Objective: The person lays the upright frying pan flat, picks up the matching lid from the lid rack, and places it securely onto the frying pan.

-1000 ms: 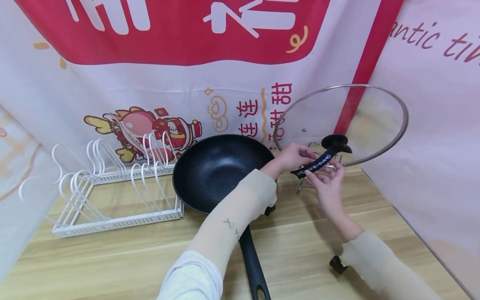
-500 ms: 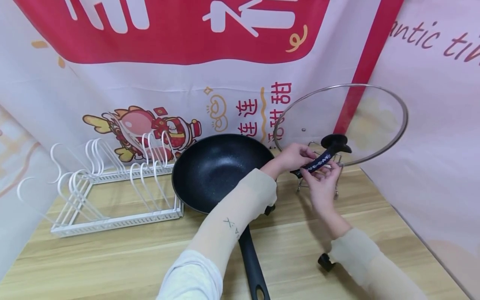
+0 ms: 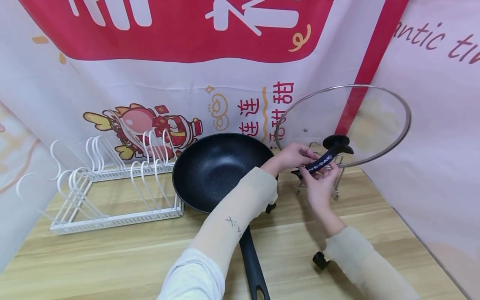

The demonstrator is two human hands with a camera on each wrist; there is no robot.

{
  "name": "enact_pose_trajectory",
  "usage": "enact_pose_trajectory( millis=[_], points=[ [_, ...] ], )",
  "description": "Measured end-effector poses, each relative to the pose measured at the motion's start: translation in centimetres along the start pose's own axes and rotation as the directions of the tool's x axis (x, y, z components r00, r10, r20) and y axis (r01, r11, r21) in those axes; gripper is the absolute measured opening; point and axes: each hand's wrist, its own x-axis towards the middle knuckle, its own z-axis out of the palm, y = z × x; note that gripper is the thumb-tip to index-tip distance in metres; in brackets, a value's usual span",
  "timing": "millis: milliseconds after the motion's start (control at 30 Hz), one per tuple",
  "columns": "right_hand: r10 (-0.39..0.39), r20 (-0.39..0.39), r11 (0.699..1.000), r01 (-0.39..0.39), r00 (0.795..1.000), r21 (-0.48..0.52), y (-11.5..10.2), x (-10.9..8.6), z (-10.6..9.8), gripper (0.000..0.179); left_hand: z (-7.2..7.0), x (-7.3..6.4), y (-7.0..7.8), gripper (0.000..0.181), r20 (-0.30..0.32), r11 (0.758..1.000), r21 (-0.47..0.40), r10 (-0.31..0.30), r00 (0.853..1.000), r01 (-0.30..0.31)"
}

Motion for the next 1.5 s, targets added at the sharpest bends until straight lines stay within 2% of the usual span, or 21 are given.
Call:
enact_pose_trajectory(
  millis=[333, 733, 1167, 1500],
  points=[
    [0.042, 0.038, 0.998, -0.041, 0.998, -0.047, -1.0, 0.4, -0.6, 0.062, 0.5, 0.1, 0.3, 0.011, -0.009, 0.998, 0.056, 0.003, 1.0, -0.002],
    [0.069, 0.045, 0.996, -0.067, 0.997, -0.063, -1.5, 0.5, -0.6, 0.057, 0.5, -0.2, 0.8, 0.012, -0.016, 0.998, 0.068, -0.004, 1.0, 0.005],
    [0.053, 0.014, 0.999, -0.053, 0.998, 0.003, -1.4, 0.3, -0.2, 0.057, 0.4, -0.2, 0.7, 0.011, -0.028, 0.996, 0.08, -0.024, 0.999, 0.026],
    [0.07, -0.001, 0.997, -0.07, 0.998, 0.039, -1.5, 0.3, 0.3, 0.059, 0.1, -0.4, 0.7, 0.011, -0.038, 0.994, 0.101, -0.029, 0.999, 0.032]
  ],
)
